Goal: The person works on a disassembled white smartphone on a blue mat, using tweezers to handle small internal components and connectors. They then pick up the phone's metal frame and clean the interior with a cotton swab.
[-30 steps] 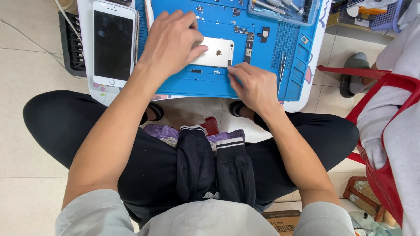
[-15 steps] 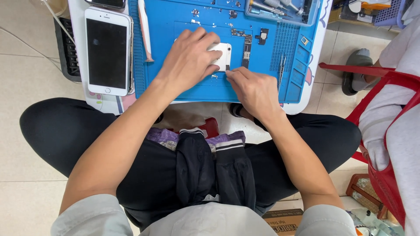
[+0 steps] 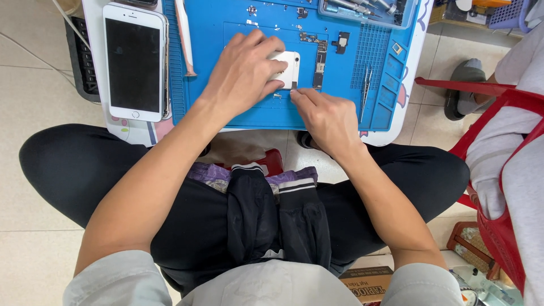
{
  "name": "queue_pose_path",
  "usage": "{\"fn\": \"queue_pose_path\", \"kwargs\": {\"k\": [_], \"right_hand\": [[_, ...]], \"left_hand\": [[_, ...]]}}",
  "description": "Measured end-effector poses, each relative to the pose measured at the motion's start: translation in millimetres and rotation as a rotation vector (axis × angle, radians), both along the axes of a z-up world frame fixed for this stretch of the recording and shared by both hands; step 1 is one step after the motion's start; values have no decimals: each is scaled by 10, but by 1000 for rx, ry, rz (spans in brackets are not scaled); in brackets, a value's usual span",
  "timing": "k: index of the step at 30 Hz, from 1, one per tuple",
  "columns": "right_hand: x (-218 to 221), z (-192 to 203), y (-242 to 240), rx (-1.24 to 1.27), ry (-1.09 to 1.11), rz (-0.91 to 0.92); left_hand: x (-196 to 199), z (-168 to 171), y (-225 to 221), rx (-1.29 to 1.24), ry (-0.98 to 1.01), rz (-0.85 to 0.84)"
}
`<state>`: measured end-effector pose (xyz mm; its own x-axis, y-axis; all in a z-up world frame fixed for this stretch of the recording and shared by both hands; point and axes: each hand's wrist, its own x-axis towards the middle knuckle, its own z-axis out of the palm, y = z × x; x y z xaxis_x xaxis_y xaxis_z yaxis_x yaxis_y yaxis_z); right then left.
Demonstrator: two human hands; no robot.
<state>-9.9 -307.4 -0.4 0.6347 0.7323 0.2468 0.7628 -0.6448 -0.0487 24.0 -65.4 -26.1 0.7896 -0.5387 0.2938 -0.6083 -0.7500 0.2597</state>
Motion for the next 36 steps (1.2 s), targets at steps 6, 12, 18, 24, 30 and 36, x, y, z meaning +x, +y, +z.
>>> {"fn": "queue_pose_path", "kwargs": {"k": [6, 12, 18, 24, 30, 36], "right_hand": [[4, -35, 1, 28, -28, -2], [39, -30, -2, 38, 2, -35], [58, -14, -20, 56, 20, -32], [55, 1, -12, 34, 11, -25], [57, 41, 24, 28, 15, -10], [132, -41, -6, 38, 13, -50]], "left_hand": [[-2, -4, -2, -5, 1, 5], [-6, -17, 2, -10, -13, 3], [-12, -23, -2, 12, -22, 7], [-13, -24, -5, -4, -13, 7], [-9, -28, -4, 12, -27, 10], [-12, -37, -10, 24, -20, 14]]}}
